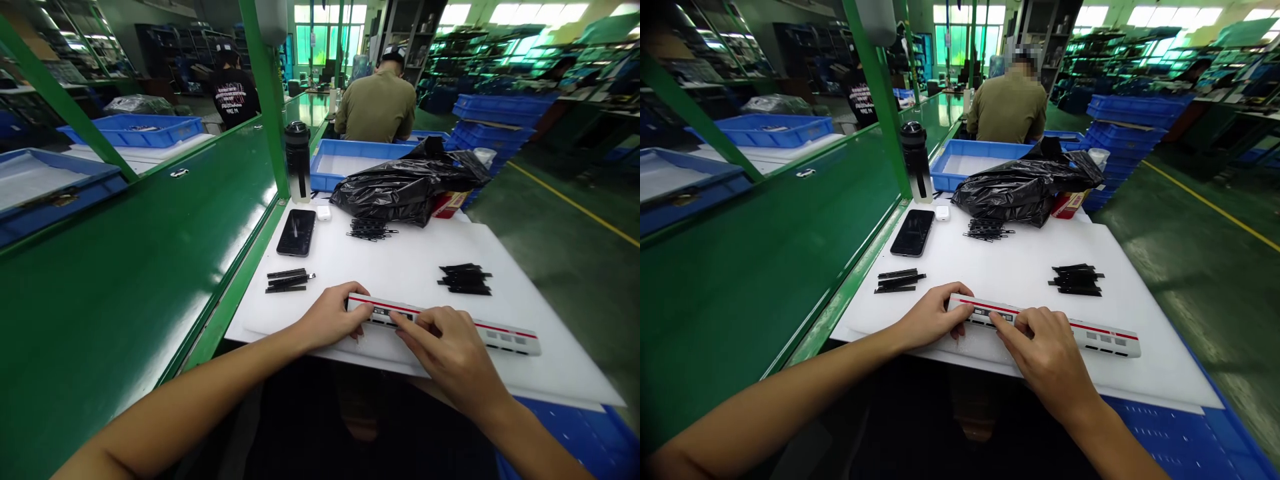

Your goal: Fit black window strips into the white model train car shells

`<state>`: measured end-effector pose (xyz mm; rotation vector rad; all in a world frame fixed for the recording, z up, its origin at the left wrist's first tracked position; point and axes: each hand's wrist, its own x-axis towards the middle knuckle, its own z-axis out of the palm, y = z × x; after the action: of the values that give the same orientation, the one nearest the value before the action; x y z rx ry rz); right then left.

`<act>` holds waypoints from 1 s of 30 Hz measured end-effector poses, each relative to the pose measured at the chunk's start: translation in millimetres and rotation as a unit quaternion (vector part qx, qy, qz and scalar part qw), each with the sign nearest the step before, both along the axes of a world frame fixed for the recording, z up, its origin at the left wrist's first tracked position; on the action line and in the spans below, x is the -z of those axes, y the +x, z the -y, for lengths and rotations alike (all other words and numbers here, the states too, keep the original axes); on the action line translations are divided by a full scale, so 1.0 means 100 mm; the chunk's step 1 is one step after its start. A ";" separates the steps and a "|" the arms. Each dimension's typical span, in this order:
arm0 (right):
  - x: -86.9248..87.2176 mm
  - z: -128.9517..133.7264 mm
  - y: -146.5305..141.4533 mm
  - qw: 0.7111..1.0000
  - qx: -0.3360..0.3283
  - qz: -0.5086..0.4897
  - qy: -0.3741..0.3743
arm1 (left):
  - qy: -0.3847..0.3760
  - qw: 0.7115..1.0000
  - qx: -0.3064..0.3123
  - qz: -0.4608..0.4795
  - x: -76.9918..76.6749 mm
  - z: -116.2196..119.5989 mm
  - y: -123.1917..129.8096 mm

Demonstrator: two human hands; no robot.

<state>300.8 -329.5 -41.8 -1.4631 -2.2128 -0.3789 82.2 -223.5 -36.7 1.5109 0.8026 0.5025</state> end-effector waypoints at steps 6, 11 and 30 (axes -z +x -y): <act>0.01 -0.01 0.01 1.000 -0.006 -0.012 0.017 | -0.021 0.998 0.034 0.052 -0.02 -0.03 -0.04; 0.01 0.01 0.06 0.999 -0.004 -0.032 0.020 | -0.017 0.999 0.019 0.035 -0.02 -0.02 -0.02; 0.05 0.02 0.00 0.999 0.030 -0.035 0.014 | -0.012 1.000 0.017 0.013 0.04 -0.05 0.00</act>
<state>301.0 -331.4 -47.2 -1.5071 -2.1063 -0.3706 82.1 -219.0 -40.7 1.4912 0.7581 0.4846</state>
